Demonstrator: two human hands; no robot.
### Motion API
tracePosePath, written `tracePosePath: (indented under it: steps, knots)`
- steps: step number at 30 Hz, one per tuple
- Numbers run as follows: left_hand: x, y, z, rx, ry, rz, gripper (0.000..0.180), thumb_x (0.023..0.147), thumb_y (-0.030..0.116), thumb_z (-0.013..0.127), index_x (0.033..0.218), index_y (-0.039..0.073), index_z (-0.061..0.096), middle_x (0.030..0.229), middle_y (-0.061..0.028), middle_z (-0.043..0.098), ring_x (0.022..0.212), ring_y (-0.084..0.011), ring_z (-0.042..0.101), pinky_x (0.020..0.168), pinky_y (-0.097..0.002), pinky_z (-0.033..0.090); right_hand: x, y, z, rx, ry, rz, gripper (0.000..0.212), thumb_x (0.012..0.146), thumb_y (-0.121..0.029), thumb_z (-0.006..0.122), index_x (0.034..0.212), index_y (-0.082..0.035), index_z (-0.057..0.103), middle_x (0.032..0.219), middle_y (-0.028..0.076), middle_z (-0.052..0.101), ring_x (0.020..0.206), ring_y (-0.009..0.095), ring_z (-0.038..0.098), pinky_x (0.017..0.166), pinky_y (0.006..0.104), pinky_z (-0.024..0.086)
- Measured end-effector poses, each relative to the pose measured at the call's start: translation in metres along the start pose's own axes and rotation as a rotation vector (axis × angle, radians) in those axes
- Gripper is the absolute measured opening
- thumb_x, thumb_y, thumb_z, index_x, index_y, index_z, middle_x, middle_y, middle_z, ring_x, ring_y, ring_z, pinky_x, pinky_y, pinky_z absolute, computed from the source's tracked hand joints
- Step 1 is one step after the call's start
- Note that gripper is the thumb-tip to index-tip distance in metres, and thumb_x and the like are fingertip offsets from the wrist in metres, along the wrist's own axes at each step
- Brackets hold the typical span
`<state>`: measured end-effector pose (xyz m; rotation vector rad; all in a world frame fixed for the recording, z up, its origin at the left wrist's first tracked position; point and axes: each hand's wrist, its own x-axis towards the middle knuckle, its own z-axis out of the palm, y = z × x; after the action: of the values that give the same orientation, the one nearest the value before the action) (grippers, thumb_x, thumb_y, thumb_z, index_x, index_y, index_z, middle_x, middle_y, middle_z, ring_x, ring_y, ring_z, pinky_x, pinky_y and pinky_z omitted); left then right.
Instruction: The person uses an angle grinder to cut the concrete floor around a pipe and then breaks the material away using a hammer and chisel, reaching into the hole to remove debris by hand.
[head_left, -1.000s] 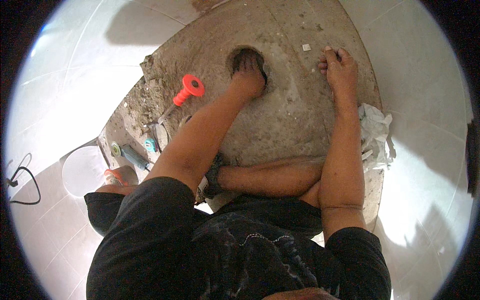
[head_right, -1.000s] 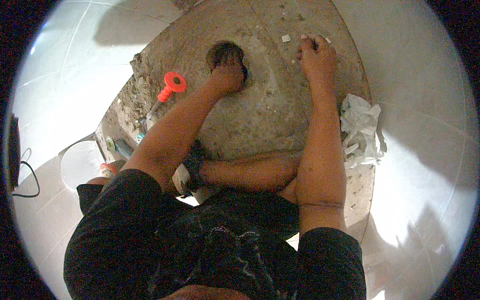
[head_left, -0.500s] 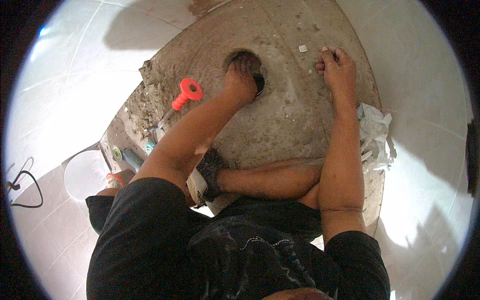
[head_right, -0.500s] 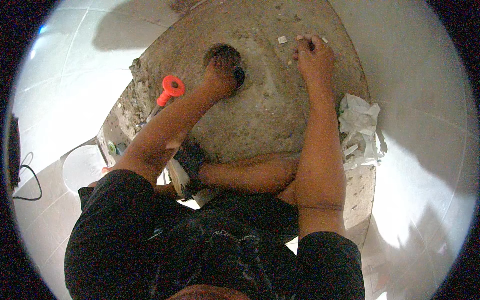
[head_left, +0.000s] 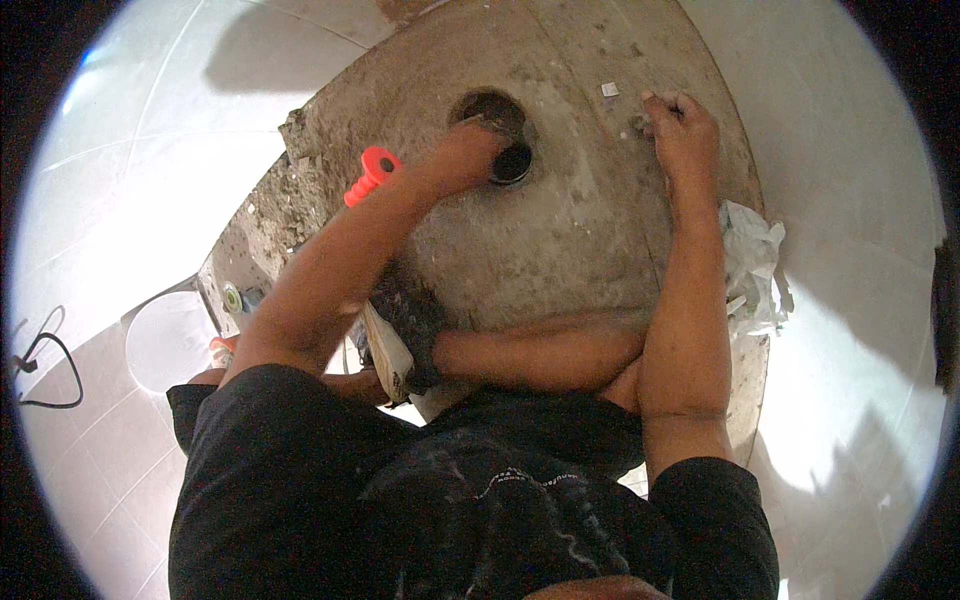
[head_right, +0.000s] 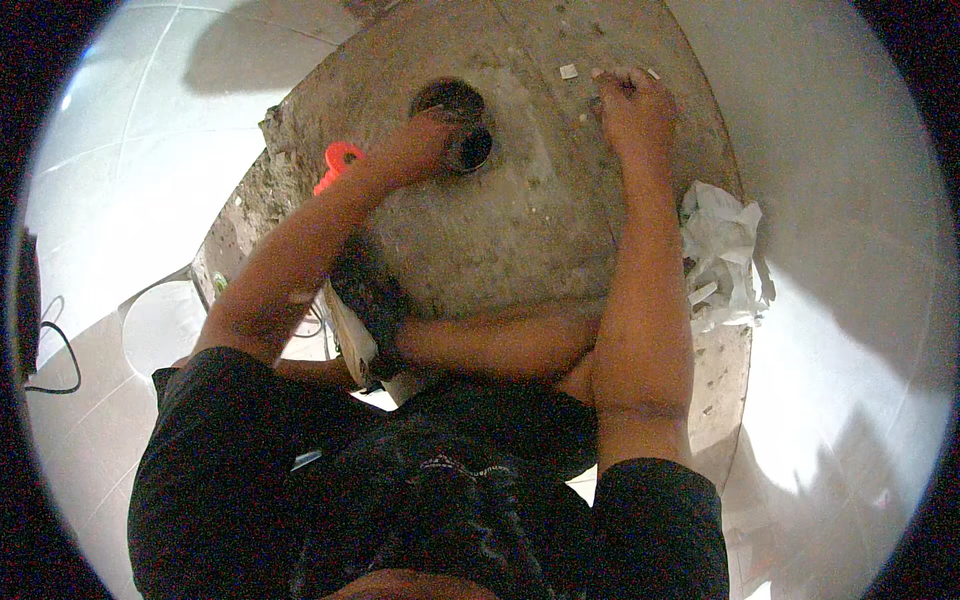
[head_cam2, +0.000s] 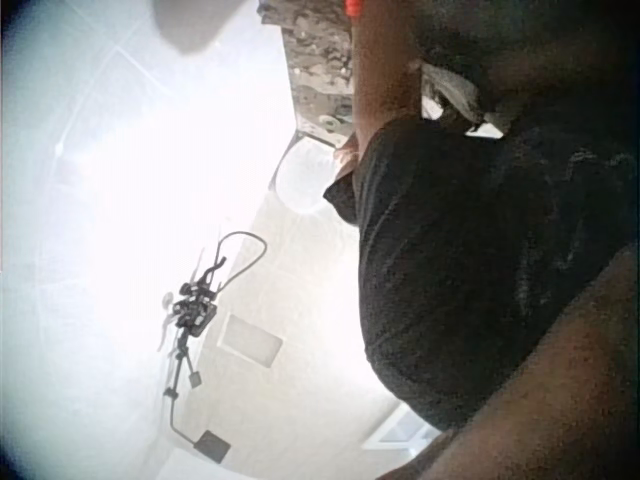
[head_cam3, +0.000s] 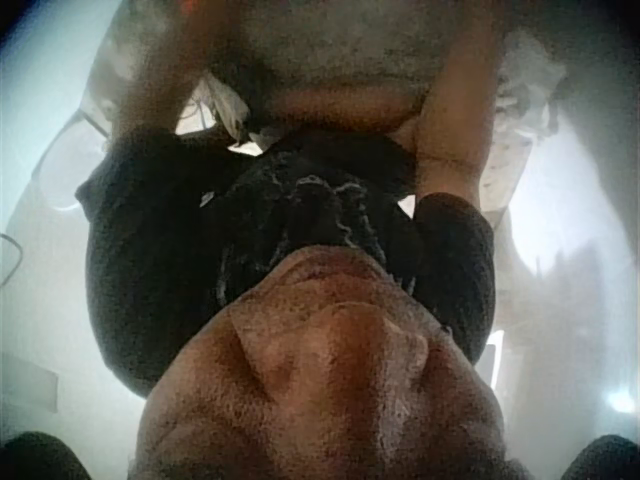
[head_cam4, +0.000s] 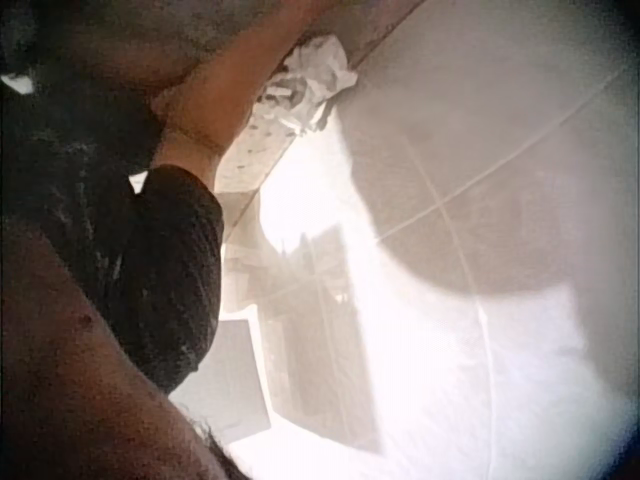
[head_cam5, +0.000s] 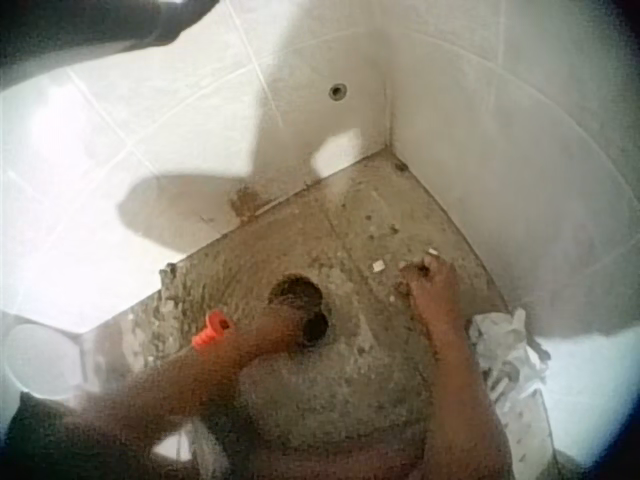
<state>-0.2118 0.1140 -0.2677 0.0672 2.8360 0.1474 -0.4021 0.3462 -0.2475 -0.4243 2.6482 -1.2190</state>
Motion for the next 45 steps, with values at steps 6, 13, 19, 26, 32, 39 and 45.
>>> tracePosePath:
  steps: [6, 13, 19, 26, 32, 39, 45]
  knots:
    - [-0.13, -0.049, -0.1, -0.344, 0.33, -0.107, 0.024, 0.085, 0.01, 0.062, 0.108, 0.008, 0.068, 0.099, -0.0161, 0.066, 0.098, -0.034, 0.062, 0.085, -0.0441, 0.049, -0.002, 0.001, 0.002, -0.087, 0.027, -0.161, 0.022, 0.083, -0.021, 0.07, 0.094, -0.002, 0.07, 0.085, 0.015, 0.071, 0.078, 0.031, 0.068, 0.076, 0.04, 0.052]
    - [-0.327, -0.134, -0.2, 0.125, 0.513, -0.444, 0.026, 0.094, 0.013, 0.06, 0.119, 0.003, 0.063, 0.089, -0.0189, 0.062, 0.079, -0.0266, 0.061, 0.074, -0.0358, 0.051, -0.021, 0.0, -0.005, -0.423, 0.055, -0.133, 0.027, 0.085, -0.025, 0.068, 0.095, -0.001, 0.068, 0.11, 0.022, 0.066, 0.092, 0.04, 0.066, 0.083, 0.0493, 0.051]
    - [-0.439, -0.1, -0.222, -0.189, 0.749, -0.896, 0.027, 0.097, 0.025, 0.061, 0.115, 0.006, 0.068, 0.078, -0.0046, 0.061, 0.072, -0.0123, 0.057, 0.067, -0.0314, 0.051, -0.082, -0.006, -0.01, -0.718, 0.202, -0.212, 0.035, 0.085, -0.031, 0.068, 0.1, 0.001, 0.067, 0.11, 0.023, 0.063, 0.1, 0.041, 0.062, 0.086, 0.0473, 0.052]
    - [-0.463, -0.077, -0.213, -0.467, 0.574, -0.815, 0.024, 0.095, 0.01, 0.058, 0.117, 0.003, 0.065, 0.1, -0.0109, 0.07, 0.085, -0.018, 0.066, 0.081, -0.0341, 0.054, -0.078, 0.039, -0.01, -0.93, 0.021, -0.218, 0.046, 0.092, -0.034, 0.06, 0.119, 0.003, 0.057, 0.106, 0.023, 0.063, 0.1, 0.042, 0.061, 0.083, 0.0493, 0.05]
    - [-0.48, -0.069, -0.199, -0.528, 0.448, -0.81, 0.02, 0.095, 0.013, 0.059, 0.109, 0.0, 0.064, 0.095, -0.0107, 0.069, 0.075, -0.0164, 0.061, 0.071, -0.0311, 0.051, -0.122, -0.058, 0.007, -0.333, -0.085, -0.31, 0.051, 0.094, -0.033, 0.055, 0.13, 0.003, 0.049, 0.08, 0.022, 0.064, 0.072, 0.033, 0.066, 0.068, 0.0479, 0.05]
    - [-0.492, -0.063, -0.204, -0.567, 0.464, -0.799, 0.021, 0.096, 0.016, 0.058, 0.11, 0.001, 0.062, 0.095, -0.0091, 0.067, 0.078, -0.014, 0.059, 0.071, -0.0295, 0.05, -0.16, -0.083, 0.058, -0.416, -0.397, -0.232, 0.054, 0.093, -0.024, 0.056, 0.141, -0.001, 0.042, 0.078, 0.019, 0.064, 0.059, 0.029, 0.063, 0.061, 0.0433, 0.051]
    - [-0.499, -0.063, -0.201, -0.568, 0.383, -0.832, 0.022, 0.096, 0.019, 0.058, 0.11, 0.001, 0.061, 0.092, -0.0073, 0.065, 0.077, -0.0135, 0.057, 0.072, -0.028, 0.049, -0.17, -0.117, 0.067, -0.358, -0.196, -0.575, 0.053, 0.091, -0.017, 0.057, 0.14, -0.002, 0.045, 0.087, 0.029, 0.064, 0.08, 0.041, 0.065, 0.072, 0.0482, 0.051]
